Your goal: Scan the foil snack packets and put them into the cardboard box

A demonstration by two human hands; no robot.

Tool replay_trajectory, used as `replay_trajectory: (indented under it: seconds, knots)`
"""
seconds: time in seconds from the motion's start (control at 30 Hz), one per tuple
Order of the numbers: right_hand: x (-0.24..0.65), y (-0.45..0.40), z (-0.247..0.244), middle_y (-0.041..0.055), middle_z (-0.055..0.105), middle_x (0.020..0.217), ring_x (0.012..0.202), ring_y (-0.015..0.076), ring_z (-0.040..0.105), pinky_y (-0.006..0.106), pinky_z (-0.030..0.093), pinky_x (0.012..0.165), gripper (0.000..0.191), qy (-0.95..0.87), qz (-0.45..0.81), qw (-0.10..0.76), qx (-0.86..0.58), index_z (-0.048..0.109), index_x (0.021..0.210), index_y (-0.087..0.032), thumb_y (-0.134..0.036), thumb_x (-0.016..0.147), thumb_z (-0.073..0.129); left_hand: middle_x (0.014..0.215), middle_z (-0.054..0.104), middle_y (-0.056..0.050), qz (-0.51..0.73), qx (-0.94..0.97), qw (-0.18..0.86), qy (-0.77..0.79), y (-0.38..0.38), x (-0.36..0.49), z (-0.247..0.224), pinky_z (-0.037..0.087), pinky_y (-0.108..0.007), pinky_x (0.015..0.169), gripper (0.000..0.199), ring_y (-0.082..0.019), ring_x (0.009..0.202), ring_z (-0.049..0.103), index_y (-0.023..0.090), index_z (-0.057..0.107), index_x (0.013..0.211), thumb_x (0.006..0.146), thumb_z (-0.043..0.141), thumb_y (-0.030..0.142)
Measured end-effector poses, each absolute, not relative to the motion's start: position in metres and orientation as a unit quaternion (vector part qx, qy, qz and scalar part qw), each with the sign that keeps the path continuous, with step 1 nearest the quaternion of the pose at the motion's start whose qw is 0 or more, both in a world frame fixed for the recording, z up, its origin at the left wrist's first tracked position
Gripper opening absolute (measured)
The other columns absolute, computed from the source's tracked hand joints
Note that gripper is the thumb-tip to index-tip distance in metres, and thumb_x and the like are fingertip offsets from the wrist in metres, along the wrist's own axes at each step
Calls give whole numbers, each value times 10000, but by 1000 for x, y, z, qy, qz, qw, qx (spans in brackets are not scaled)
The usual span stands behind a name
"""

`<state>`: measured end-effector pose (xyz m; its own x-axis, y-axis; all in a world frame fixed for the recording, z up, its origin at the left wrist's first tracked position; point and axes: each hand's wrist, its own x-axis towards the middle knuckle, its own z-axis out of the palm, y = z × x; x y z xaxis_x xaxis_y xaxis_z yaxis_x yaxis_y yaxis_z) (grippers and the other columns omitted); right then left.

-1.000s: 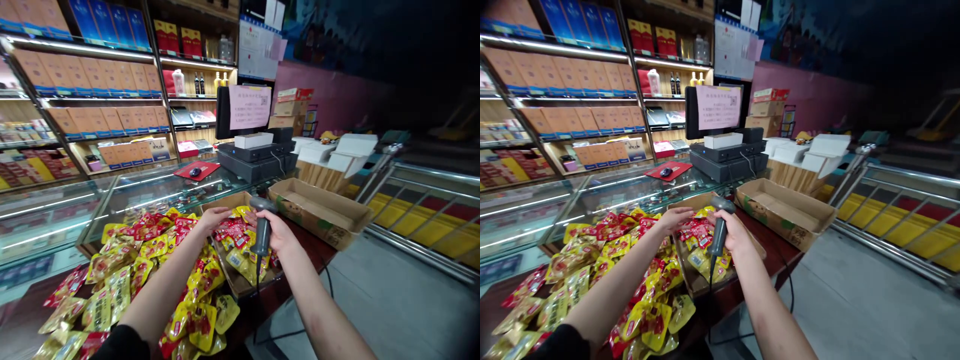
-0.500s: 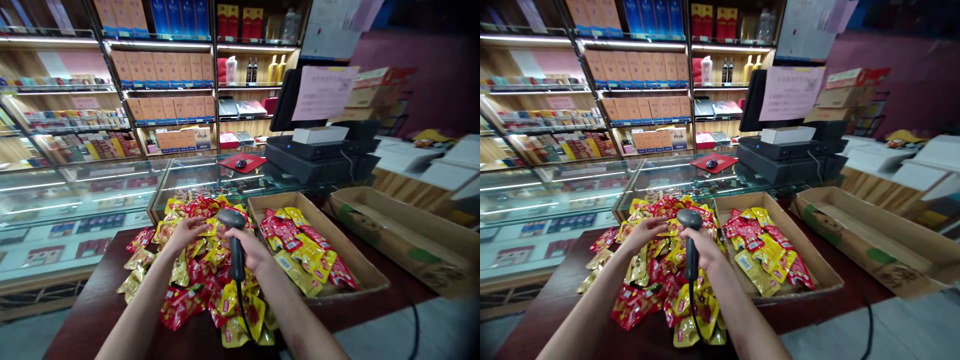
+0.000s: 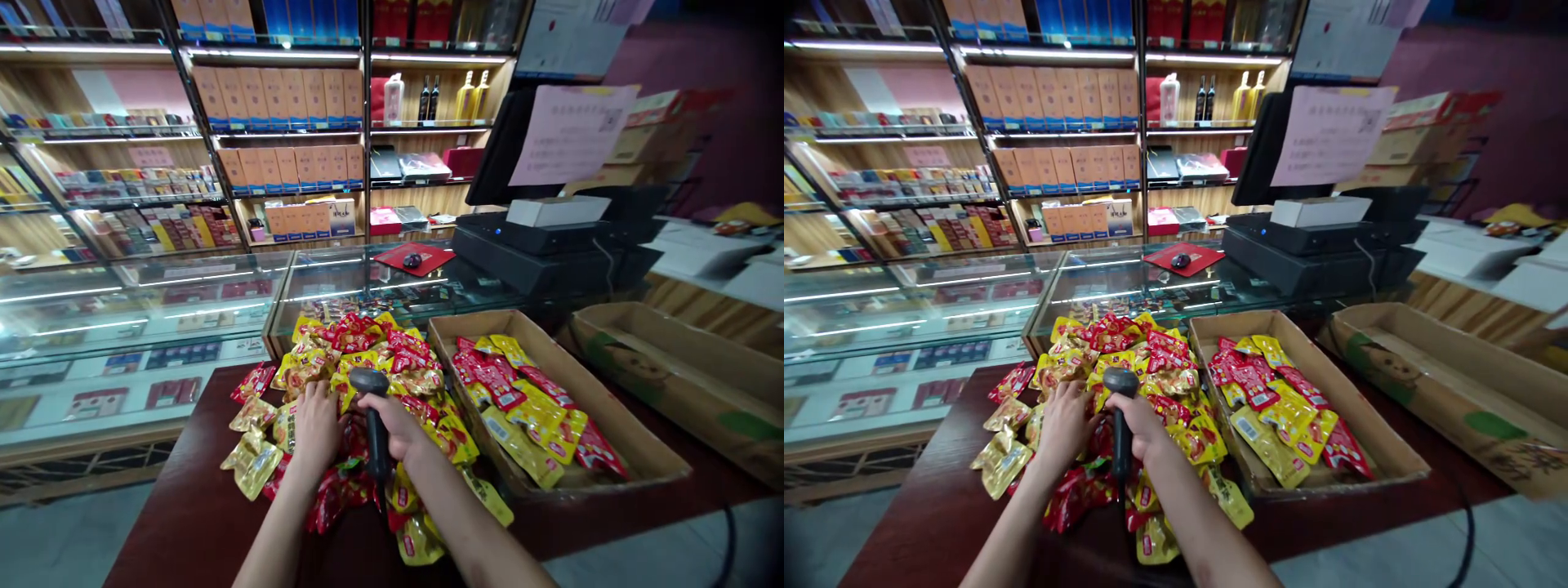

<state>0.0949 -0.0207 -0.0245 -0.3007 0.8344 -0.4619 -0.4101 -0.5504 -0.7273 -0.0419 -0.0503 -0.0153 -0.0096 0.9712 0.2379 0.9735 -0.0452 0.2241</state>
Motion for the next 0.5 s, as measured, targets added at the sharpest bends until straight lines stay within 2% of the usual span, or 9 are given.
replay_trajectory:
  seconds: [0.17,0.3,0.4,0.5]
  knots:
    - [94,-23,-17,-2,631,622,604,121,609,234,495,648,145,-234,780,422,-397,633,725,-146,-106,585,644,1024,576,-93,-197,-696,5,-691,-49,-39,-22,353,-373,894,187,-253,1042,462,195,664,941,794,567,258]
    - [97,-22,-10,34,686,761,717,147,648,242,508,679,196,-244,772,446,-380,650,764,-146,-116,572,674,989,645,-84,-321,-672,-40,-666,-47,-39,-22,348,-381,935,245,-257,1029,502,215,691,998,824,525,259]
    - [100,-14,-11,27,698,813,752,137,645,225,512,699,217,-258,740,483,-392,673,785,-154,-128,571,697,967,687,-76,-435,-599,-126,-661,-39,-39,-21,395,-352,911,239,-247,959,572,218,722,949,817,550,317]
    - [105,-5,-15,24,707,833,729,128,636,215,513,675,223,-275,730,482,-398,691,817,-167,-160,595,710,911,710,-69,-498,-509,-259,-652,-27,-41,-20,466,-306,788,256,-237,874,625,188,734,892,755,633,378]
